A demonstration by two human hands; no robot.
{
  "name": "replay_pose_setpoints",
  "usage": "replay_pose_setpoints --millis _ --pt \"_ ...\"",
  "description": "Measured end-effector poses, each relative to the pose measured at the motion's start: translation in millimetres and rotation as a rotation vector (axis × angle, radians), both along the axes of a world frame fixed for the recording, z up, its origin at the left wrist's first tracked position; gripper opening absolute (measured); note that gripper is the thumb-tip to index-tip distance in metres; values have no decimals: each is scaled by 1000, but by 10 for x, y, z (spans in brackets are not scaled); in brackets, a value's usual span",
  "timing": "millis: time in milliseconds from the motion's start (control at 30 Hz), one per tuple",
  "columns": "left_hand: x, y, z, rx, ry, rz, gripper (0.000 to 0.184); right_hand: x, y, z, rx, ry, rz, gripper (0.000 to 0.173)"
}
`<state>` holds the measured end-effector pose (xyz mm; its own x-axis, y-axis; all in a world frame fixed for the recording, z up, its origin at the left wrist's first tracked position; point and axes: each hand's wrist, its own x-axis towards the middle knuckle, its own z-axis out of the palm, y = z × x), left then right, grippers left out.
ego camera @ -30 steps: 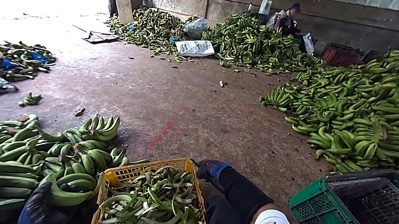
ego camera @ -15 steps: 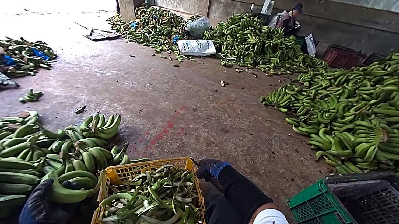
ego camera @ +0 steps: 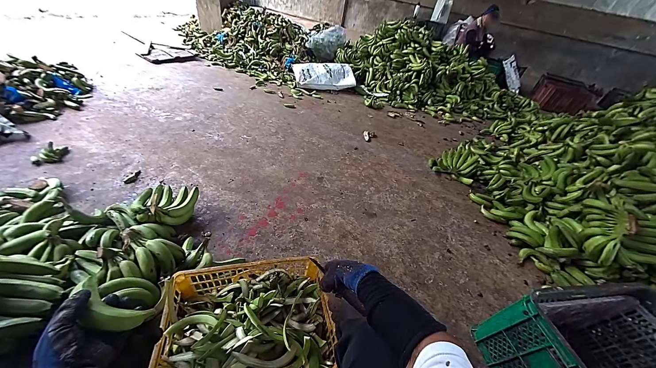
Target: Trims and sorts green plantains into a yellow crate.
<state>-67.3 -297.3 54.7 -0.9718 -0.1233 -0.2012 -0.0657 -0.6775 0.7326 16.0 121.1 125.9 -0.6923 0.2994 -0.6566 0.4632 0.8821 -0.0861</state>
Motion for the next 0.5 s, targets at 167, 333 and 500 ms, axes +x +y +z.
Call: replay_pose_setpoints --millis 167,333,500 --pt "-5 -13 -11 5 -1 -7 23 -22 12 -36 -13 10 5 41" --pt "-18 -22 -21 22 -2 -13 22 -33 15 -45 -1 0 8 41" --pt "-15 -10 -4 24 -11 -17 20 -24 15 -34 -10 2 4 41"
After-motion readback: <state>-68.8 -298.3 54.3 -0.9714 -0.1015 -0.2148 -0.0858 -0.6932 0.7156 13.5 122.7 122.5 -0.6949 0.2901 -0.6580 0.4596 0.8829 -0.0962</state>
